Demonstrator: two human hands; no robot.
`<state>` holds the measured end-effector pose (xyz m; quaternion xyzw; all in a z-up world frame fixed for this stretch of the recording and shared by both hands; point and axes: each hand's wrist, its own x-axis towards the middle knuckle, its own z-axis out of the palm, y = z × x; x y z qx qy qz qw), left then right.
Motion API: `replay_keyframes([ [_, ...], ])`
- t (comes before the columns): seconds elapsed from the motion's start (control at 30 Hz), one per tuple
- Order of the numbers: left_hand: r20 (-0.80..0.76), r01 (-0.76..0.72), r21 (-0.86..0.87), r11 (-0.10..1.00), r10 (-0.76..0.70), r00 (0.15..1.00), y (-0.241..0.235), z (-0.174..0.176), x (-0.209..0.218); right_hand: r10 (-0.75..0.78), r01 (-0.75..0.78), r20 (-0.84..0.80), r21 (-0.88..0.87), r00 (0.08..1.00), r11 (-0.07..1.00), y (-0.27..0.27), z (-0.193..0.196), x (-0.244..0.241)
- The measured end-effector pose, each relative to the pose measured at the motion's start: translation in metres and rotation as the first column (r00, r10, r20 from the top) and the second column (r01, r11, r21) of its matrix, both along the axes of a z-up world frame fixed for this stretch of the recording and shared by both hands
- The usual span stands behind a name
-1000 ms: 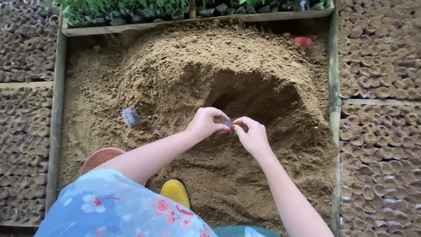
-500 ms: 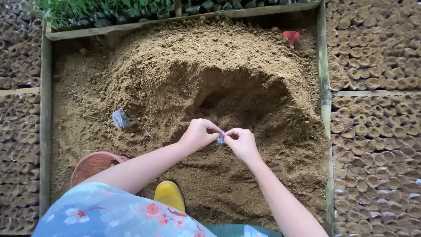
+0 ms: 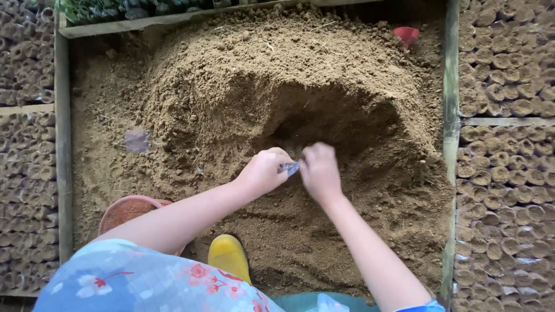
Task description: Filling small plastic seedling sleeves with soil and placing them into a nursery tray.
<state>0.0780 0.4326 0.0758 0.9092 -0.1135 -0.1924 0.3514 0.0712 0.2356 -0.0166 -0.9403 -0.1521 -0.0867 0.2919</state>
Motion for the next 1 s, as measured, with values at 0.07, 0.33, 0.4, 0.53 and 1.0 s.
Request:
replay_keyframes([
  [0.07,-0.054,-0.030,-0.071,0.997,0.026,0.998,-0.003,0.005,0.001,0.250,-0.229,0.111,-0.174,0.962,0.958,-0.001,-0.035,-0.021],
  [0.33,-0.025,0.019,-0.168,0.986,-0.024,0.999,-0.034,0.027,0.005,-0.216,0.240,-0.206,0.097,0.954,0.966,-0.040,-0.011,-0.014],
  [0.4,0.001,0.047,-0.165,0.985,-0.047,0.999,-0.044,0.025,0.006,-0.356,0.482,-0.407,0.265,0.841,0.835,-0.032,0.037,0.000],
  [0.53,0.025,0.146,-0.049,0.988,-0.145,0.989,-0.064,0.025,0.007,-0.003,0.780,-0.781,0.624,0.625,0.049,-0.022,0.125,0.017],
  [1.0,0.023,0.187,-0.024,0.982,-0.186,0.982,-0.088,0.035,0.000,-0.032,0.599,-0.618,0.772,0.786,-0.213,-0.024,0.159,0.010],
])
